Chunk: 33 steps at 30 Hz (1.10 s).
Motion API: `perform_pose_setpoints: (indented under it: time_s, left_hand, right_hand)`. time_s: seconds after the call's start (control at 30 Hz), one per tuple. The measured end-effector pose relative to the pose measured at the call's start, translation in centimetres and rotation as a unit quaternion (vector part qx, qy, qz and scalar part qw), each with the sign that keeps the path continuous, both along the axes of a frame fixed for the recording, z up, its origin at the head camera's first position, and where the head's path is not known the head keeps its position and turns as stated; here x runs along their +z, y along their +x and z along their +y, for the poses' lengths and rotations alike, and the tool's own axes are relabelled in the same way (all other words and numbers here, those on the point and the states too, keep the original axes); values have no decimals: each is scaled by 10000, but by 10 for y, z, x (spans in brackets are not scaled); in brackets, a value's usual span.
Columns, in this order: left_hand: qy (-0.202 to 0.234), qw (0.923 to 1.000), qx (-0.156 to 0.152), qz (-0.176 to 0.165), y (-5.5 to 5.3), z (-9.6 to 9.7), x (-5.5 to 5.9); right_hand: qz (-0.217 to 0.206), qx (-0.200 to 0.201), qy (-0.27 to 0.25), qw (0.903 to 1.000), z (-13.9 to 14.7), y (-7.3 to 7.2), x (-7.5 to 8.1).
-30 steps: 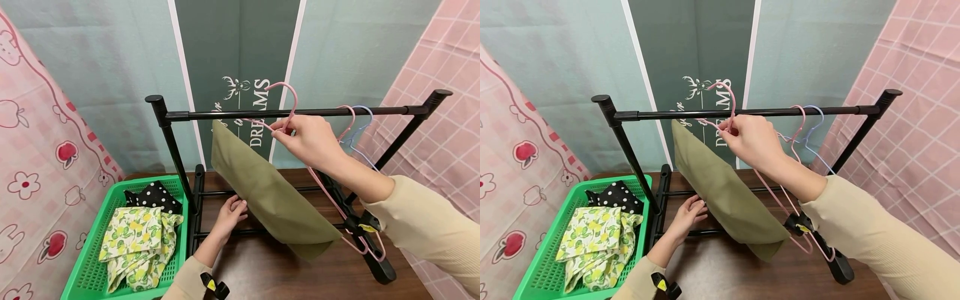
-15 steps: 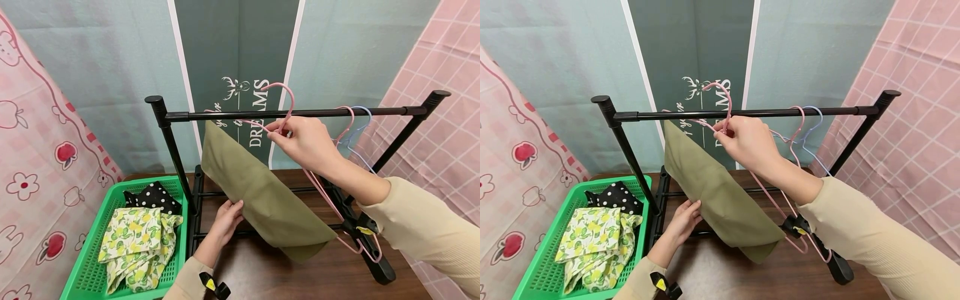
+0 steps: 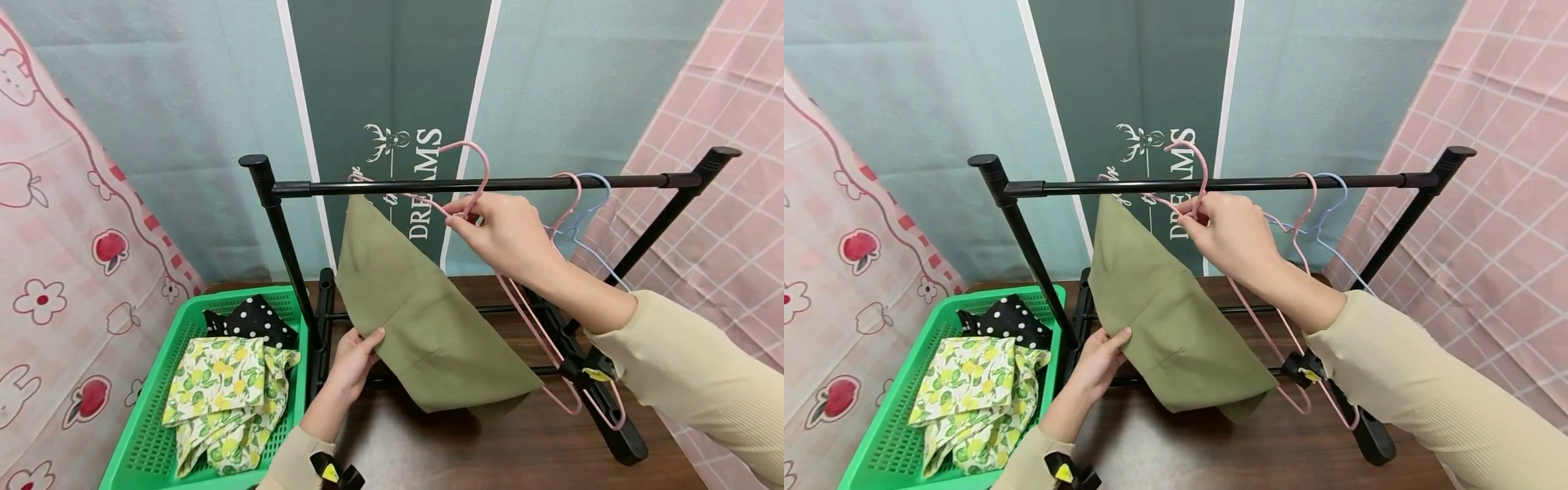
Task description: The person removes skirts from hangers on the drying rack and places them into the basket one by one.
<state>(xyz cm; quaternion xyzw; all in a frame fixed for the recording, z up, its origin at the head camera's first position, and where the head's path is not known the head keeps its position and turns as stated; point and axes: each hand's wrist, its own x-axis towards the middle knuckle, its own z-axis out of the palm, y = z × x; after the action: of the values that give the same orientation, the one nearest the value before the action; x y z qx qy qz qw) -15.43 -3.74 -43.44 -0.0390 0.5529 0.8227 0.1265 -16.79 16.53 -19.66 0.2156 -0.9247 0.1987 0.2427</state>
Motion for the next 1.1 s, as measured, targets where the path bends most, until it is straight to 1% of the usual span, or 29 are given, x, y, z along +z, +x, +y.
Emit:
perform_pose_setpoints:
  time_s: [0.1, 0.27, 0.43, 0.53, 0.6, 0.77, 0.97, 1.1]
  left_hand:
    - [-73, 10000, 51, 42, 2, -7, 6]
    - [-149, 9997, 155, 141, 5, -17, 19]
    - [-133, 9992, 176, 345, 5, -26, 31]
    - [-207, 9984, 171, 495, 5, -31, 37]
    - [-330, 9977, 170, 567, 6, -33, 42]
    - [-733, 9934, 167, 867, 8, -40, 54]
    - [-1100, 9858, 41, 1265, 12, -48, 67]
    - [-1339, 9795, 114, 1504, 17, -52, 76]
  right_hand:
    - [-37, -46, -4, 10000, 3, -2, -3]
    - [-63, -97, -20, 9999, 7, -6, -6]
    - [-68, -167, 1, 9998, 9, -9, -9]
    - [-56, -237, 16, 9997, 11, -10, -11]
    - [-103, -272, 33, 9996, 11, -12, -13]
    - [-248, -249, 72, 9994, 12, -15, -18]
    - [-311, -177, 55, 9993, 14, -17, -23]
    - [-325, -151, 41, 9994, 15, -16, -26]
